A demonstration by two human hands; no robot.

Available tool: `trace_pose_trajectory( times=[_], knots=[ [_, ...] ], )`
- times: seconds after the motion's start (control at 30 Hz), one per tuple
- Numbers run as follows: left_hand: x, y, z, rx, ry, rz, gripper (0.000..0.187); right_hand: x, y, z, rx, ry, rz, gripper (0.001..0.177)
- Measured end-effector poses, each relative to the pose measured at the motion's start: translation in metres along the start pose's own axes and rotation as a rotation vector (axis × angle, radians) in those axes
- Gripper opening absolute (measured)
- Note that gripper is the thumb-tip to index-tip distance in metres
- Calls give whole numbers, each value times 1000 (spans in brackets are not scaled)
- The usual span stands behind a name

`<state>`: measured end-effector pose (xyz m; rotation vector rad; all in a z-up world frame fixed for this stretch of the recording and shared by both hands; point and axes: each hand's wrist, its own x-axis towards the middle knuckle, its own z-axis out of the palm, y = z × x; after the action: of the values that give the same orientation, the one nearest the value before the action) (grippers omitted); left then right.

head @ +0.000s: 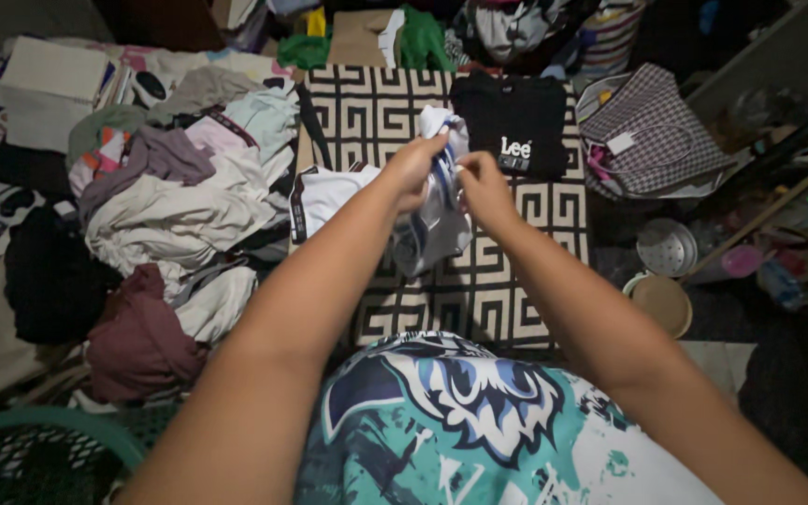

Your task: The person folds several garments one by one on a patterned surface. They smooth and fold a black t-shirt, a white and blue basketball jersey, a white long-sleeve shirt, and a purple t-shirt, stacking each folded item on the surface.

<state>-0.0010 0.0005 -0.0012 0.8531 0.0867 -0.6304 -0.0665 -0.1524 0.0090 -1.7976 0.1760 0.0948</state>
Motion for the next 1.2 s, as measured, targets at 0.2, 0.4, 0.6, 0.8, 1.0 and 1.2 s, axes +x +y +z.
trace_pose_trajectory(
  times=[0.2,0.4,0.6,0.8,1.0,1.2],
  knots=[
    [7,-15,2,360,116,109,32,15,17,5,185,-28,139,42],
    [-11,9,-12,140,191,321,38,33,13,-15,83,-80,-118,26],
    [-36,23,-35,142,103,218,36,43,4,-57,708,176,331,29],
    [-33,19,-34,-192,12,41,39,30,24,-62,388,421,9,35],
    [-39,15,17,27,-54,-26,46,-5,21,8,464,-185,79,26],
    [-43,8,91,-32,-340,-38,51,7,-14,18,492,-277,154,26]
  ],
)
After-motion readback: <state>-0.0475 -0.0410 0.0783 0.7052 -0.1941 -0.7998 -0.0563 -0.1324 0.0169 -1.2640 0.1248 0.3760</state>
